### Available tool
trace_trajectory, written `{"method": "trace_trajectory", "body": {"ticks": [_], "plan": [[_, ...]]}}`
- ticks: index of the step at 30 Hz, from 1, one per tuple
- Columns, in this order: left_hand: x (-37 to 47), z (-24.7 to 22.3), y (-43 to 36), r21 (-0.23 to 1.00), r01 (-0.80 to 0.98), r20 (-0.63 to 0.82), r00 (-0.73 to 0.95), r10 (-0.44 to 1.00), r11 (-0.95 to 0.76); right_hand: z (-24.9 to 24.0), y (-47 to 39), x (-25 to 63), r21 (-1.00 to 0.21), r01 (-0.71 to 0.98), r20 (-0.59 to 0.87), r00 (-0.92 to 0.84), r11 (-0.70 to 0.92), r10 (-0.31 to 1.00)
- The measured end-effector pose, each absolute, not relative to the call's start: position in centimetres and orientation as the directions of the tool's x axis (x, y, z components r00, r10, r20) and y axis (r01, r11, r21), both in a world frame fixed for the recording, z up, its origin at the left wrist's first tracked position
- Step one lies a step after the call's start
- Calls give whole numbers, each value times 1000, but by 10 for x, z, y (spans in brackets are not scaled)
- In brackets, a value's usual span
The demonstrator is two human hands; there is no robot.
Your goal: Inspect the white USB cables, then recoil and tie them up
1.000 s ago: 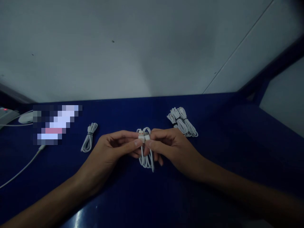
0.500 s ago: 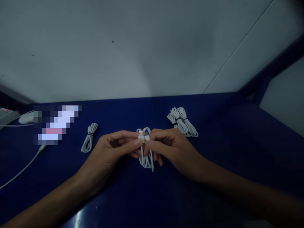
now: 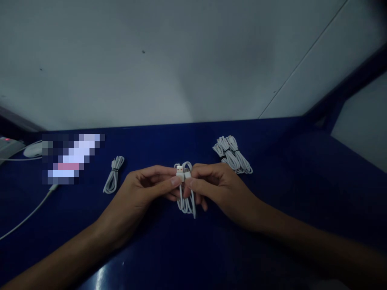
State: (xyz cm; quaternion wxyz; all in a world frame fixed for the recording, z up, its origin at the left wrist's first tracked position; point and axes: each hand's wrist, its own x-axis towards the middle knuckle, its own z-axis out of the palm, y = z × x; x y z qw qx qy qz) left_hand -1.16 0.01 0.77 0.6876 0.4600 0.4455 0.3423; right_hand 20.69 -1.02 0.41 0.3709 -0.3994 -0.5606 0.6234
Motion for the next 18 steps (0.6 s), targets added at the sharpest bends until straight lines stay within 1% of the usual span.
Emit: {"method": "trace_trajectory", "body": {"ticks": [4, 18], "plan": [[-13, 7, 0, 939, -68, -289, 377, 880, 338, 4, -10, 207, -996, 2, -85, -401, -91, 912], [-13, 4, 1, 938, -65, -293, 371, 881, 339, 2, -10, 207, -996, -25, -65, -408, -82, 911]]}}
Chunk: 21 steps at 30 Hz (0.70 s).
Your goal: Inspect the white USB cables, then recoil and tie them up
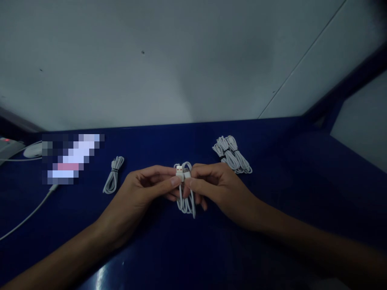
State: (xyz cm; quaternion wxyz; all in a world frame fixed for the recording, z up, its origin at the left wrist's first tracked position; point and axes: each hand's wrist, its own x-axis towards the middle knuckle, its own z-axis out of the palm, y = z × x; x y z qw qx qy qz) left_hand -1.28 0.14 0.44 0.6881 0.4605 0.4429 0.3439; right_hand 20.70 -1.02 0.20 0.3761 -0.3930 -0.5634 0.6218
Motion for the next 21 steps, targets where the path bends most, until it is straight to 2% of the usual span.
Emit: {"method": "trace_trajectory", "body": {"ticks": [12, 21], "plan": [[-13, 5, 0, 942, -71, -279, 380, 882, 329, 3, -10, 207, -995, -12, -84, -410, -98, 908], [-13, 8, -1, 935, -79, -293, 376, 879, 346, 0, -10, 207, -995, -62, -41, -417, -73, 908]]}}
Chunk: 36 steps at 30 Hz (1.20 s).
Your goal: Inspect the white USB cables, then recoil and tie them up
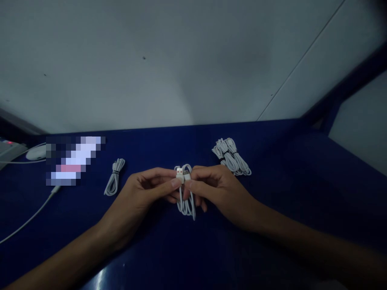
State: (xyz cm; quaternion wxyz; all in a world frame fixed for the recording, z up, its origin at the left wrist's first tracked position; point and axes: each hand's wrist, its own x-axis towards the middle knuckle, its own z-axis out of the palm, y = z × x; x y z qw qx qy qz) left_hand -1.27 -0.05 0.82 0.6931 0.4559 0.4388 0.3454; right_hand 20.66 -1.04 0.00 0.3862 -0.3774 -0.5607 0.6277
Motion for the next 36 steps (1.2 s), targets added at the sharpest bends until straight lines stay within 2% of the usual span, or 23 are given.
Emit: {"method": "trace_trajectory", "body": {"ticks": [36], "plan": [[-13, 9, -1, 938, -62, -297, 362, 884, 340, 2, -10, 206, -998, -9, -58, -401, -68, 914]]}}
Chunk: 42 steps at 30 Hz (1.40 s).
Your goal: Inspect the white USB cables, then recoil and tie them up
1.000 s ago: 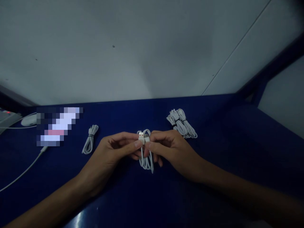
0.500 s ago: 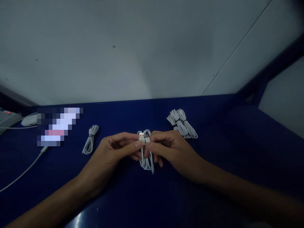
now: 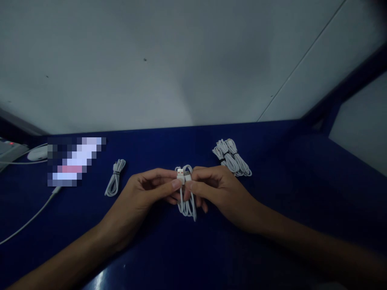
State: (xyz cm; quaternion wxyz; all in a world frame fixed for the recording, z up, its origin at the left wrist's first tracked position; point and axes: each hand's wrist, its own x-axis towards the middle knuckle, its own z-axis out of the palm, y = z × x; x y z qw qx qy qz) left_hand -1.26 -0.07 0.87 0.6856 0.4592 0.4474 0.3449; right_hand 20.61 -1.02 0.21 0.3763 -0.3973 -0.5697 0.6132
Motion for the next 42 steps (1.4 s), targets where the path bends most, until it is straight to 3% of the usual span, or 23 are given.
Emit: {"method": "trace_trajectory", "body": {"ticks": [42], "plan": [[-13, 8, 0, 935, -52, -308, 363, 879, 350, 1, -10, 207, -998, -1, -61, -406, -67, 912]]}}
